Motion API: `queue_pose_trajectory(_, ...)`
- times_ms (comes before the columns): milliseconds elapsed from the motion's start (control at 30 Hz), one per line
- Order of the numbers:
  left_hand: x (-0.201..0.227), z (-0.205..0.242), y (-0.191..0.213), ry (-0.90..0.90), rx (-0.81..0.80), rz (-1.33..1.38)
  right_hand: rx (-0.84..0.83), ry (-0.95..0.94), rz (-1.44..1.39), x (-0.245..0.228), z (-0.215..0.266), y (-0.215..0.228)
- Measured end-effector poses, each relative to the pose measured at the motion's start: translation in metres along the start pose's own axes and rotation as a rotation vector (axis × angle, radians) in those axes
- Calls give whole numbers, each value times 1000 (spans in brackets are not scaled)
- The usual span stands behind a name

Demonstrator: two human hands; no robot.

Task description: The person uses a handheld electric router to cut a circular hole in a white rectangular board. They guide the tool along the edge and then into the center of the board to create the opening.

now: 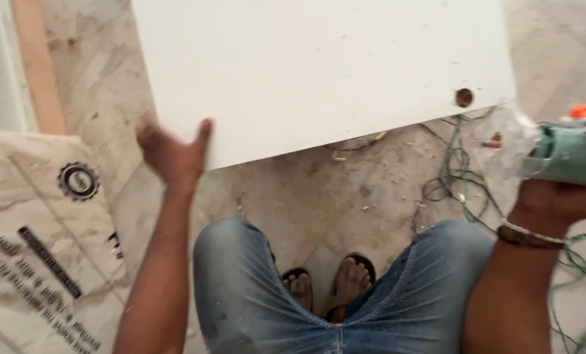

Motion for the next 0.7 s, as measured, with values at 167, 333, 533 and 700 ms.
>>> queue_pose_trajectory(167, 12, 16, 16, 241, -226, 485, -43, 4, -7, -10, 10, -21)
queue_pose_trajectory(333, 34, 70, 9, 219, -442, 694, -87, 131, 157, -15, 3, -53)
queue_pose_trajectory(533, 23, 126, -23, 304, -869, 716, -122, -94, -170, 9, -5, -79)
queue_pose_trajectory(700, 12, 80, -23, 433, -500, 1074, -350, -81, 111, 14, 5, -165)
Point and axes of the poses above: each hand's wrist, its own z-axis away from the middle knuckle, its own y-axis out of the back of the hand, x = y × z, the point moved 8 cm from there along -z, towards the middle knuckle, and after that the axes turned 13 degrees about z, right-handed, at the moved point
